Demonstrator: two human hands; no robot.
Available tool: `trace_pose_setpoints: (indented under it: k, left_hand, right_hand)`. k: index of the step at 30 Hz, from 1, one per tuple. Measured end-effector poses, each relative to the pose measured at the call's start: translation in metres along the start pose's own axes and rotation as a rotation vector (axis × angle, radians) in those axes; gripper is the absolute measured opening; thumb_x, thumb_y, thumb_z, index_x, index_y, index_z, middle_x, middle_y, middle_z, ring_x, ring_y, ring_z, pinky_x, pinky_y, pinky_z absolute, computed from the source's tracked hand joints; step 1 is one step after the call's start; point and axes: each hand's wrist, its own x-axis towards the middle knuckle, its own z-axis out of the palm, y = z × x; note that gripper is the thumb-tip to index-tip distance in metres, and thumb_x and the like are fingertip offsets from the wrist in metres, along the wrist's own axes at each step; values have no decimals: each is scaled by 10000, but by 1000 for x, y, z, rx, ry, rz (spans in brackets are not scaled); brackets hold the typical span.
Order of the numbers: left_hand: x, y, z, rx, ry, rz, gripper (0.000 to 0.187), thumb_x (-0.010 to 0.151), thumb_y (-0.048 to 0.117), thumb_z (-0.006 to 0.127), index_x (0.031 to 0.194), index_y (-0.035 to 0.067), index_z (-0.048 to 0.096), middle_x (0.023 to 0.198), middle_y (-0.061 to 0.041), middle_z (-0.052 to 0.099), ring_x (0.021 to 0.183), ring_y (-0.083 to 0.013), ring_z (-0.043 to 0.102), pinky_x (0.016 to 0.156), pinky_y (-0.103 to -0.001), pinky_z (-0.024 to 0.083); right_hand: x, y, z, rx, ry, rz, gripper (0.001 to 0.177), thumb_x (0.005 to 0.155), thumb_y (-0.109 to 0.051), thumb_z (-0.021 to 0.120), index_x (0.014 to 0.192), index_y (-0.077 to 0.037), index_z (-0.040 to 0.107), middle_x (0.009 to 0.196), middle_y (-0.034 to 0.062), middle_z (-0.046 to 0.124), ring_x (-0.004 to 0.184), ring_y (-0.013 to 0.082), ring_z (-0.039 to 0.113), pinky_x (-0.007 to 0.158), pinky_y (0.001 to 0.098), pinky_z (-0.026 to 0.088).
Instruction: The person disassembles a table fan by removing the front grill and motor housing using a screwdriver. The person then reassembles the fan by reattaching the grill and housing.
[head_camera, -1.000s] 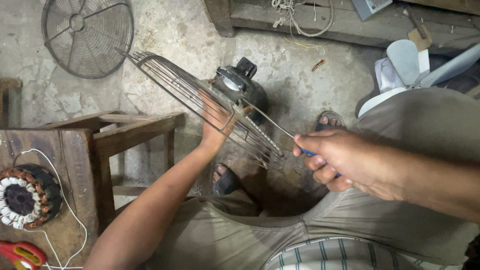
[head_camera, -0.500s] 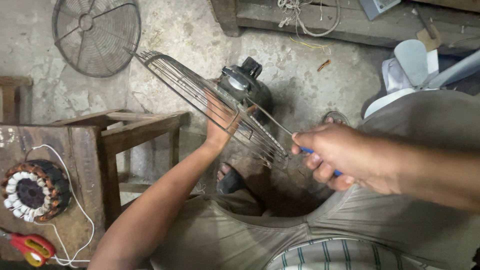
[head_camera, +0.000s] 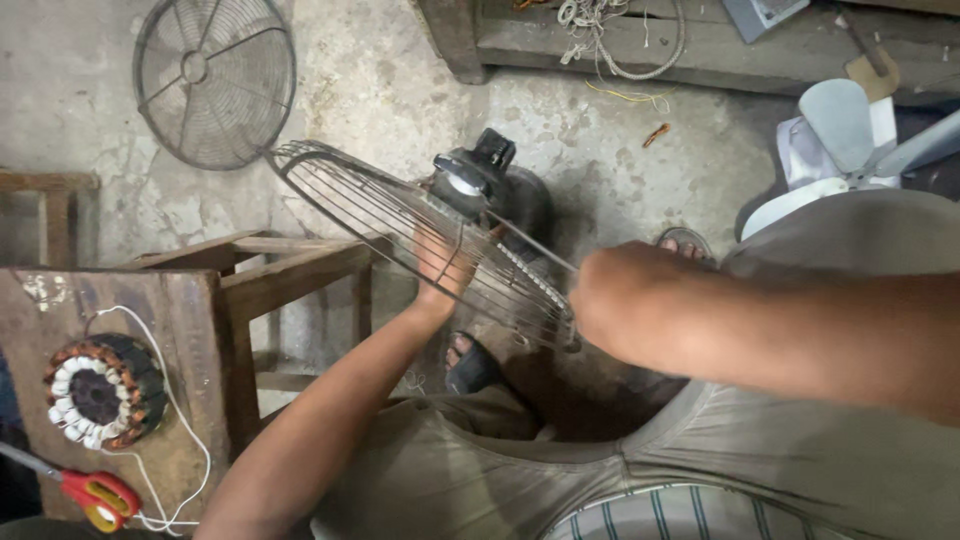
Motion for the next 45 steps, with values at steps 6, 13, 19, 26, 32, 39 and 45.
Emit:
trace_pose_setpoints:
  k: [6, 13, 19, 26, 32, 39, 45]
  left_hand:
    - [11, 2, -18, 60, 12, 40, 511, 905, 267, 614, 1219, -135, 608, 1166, -416, 628, 1074, -542, 614, 940, -604, 485]
    - [47, 1, -96, -175, -80, -142, 472, 881, 330, 669, 1161, -49, 659, 1086, -342, 698, 997, -493, 667, 892, -574, 520]
    - [34, -12, -61, -866, -270, -393, 471, 881, 392, 707, 1065, -40, 661, 1104, -313, 684, 1046, -489, 646, 972, -569, 498]
    - [-12, -15, 19, 38, 7, 156, 539, 874, 314, 703, 1123, -156, 619, 1215, -480, 529, 1097, -587, 534, 952, -632, 439]
    - [0, -17, -7, -620, -101, -150, 635, 802, 248, 732, 1232, -166, 514, 1254, -365, 537, 1175, -515, 509, 1068, -579, 404]
    - [7, -19, -20, -590, -229, -178, 653, 780, 257, 800, 1219, -124, 504, 1297, -348, 509, 1228, -494, 470, 1094, -571, 374]
    - [13, -18, -26, -778, -70, -253, 767, 734, 260, 819, 1260, -186, 483, 1252, -367, 504, 1162, -517, 477, 1026, -569, 386]
  right_hand:
    - [-18, 1, -4, 695, -116, 637, 219, 930, -96, 609, 1037, -29, 788, 1067, 175, 731, 995, 366, 737, 878, 462, 591]
    - [-33, 1, 31, -560, 313, 537, 175, 878, -77, 603, 1041, -11, 609, 693, 59, 584, 561, 110, 611, 358, 239, 426]
    - [-40, -4, 37, -851, 536, 567, 326, 891, -177, 582, 1145, 13, 657, 675, -2, 486, 538, 72, 448, 353, 197, 315]
    - [-53, -25, 23, -462, 684, 536, 442, 817, -252, 585, 1201, -49, 664, 810, 4, 569, 799, 165, 572, 606, 260, 465]
    - [-63, -30, 24, -324, 827, 285, 395, 787, -238, 593, 1155, -105, 646, 963, 26, 610, 932, 218, 559, 775, 324, 467]
    - [-62, -33, 34, -350, 964, 245, 433, 731, -233, 616, 1143, -108, 661, 1049, 27, 635, 826, 215, 555, 630, 286, 523]
    - [-53, -29, 41, -456, 987, 404, 430, 1005, -444, 550, 1180, -71, 673, 833, 73, 624, 821, 245, 665, 500, 255, 485]
